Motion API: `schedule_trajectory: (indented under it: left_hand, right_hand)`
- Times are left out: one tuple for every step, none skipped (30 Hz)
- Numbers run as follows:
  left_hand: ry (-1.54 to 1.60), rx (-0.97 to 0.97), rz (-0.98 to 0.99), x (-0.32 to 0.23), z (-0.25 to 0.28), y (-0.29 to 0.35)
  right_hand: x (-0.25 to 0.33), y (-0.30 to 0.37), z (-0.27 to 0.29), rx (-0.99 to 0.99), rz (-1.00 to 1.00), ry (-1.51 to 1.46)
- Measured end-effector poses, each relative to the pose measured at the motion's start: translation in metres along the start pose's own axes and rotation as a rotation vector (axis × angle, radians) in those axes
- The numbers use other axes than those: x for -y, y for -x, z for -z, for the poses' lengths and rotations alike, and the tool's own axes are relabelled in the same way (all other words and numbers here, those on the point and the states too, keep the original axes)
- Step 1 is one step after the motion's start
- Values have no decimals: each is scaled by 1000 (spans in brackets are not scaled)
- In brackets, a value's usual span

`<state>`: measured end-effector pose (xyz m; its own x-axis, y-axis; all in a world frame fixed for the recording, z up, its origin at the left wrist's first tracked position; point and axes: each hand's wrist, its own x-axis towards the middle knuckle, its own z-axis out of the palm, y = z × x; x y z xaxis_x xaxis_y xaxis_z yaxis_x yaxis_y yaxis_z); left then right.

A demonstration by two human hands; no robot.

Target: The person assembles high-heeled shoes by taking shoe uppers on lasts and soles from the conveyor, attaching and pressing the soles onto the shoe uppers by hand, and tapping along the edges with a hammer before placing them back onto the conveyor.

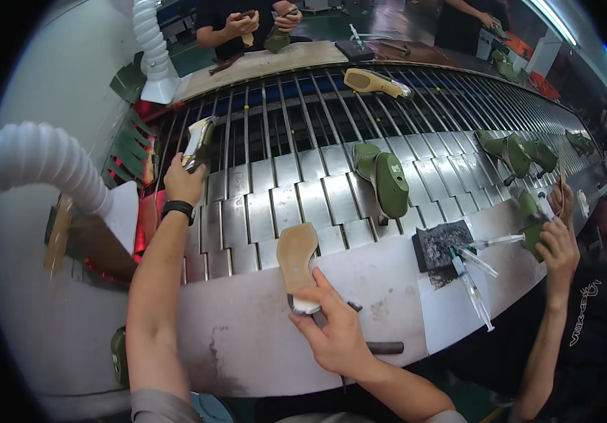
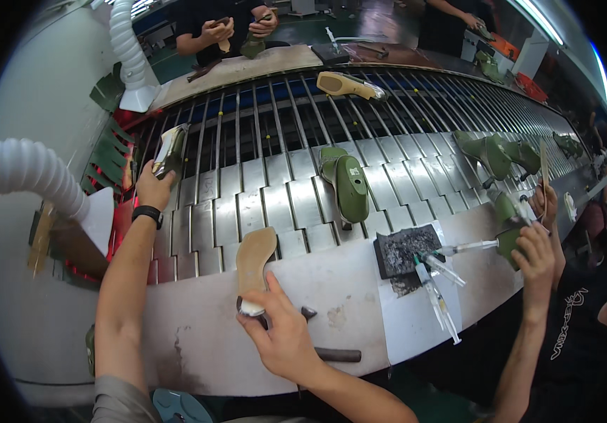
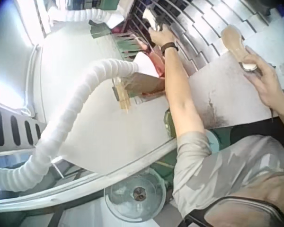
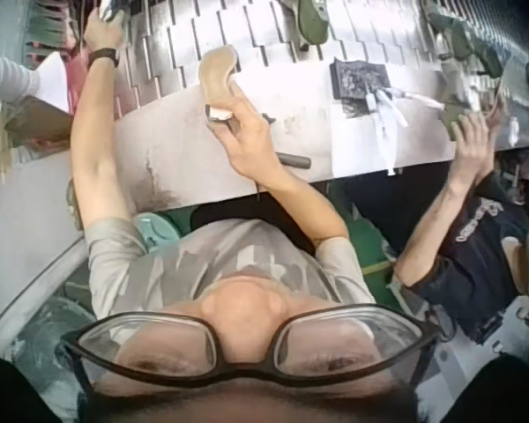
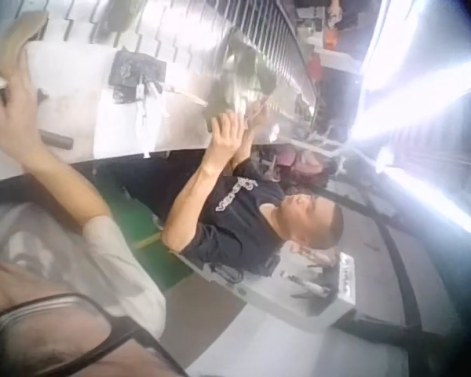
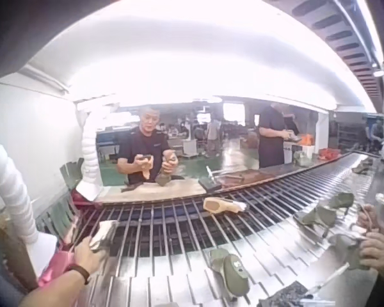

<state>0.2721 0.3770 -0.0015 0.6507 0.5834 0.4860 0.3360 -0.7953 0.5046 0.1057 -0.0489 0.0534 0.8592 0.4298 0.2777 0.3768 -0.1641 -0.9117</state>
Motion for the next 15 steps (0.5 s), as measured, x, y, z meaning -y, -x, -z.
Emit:
schedule_trajectory:
  left_hand:
    - [93, -9, 2, -7, 20, 27]
    - [190, -13, 3, -18, 35, 55]
    - [222, 3, -5, -36, 54, 86]
    - [251, 23, -12, -55, 78, 117]
    - [212, 6, -55, -67, 104, 147]
    - [231, 7, -139, -69, 129, 177]
    - [188, 9, -193, -67, 154, 206]
    - [136, 10, -242, -65, 184, 234]
    - [69, 15, -309, -62, 213, 260]
    - [6, 26, -380, -54, 238, 283]
    - [-54, 42, -430, -44, 252, 302]
    - [-102, 116, -451, -40, 264, 318]
    - [-143, 207, -458, -42, 278, 332]
    - [-175, 298, -468, -45, 288, 342]
    - [-171, 310, -459, -50, 298, 345]
  right_hand:
    - [8, 13, -9, 18, 12, -5]
    - [16, 29, -20, -17, -203, -372]
    - [21, 46, -27, -51, -433, -735]
    - [16, 63, -33, -34, -444, -735]
    - [5, 77, -41, -48, -338, -610]
    - [1, 91, -48, -62, -233, -487]
    - [2, 95, -39, -71, -71, -231]
    - [7, 90, -26, -115, 125, -46]
    - [4, 88, -15, -148, 154, -6]
    - [0, 85, -3, -165, 212, 103]
    - [-4, 80, 10, -145, 263, 205]
    - [-8, 74, 23, -135, 335, 356]
    - [-7, 66, 37, -39, 453, 630]
    - [-7, 59, 47, 70, 533, 836]
    - [6, 53, 52, 216, 558, 936]
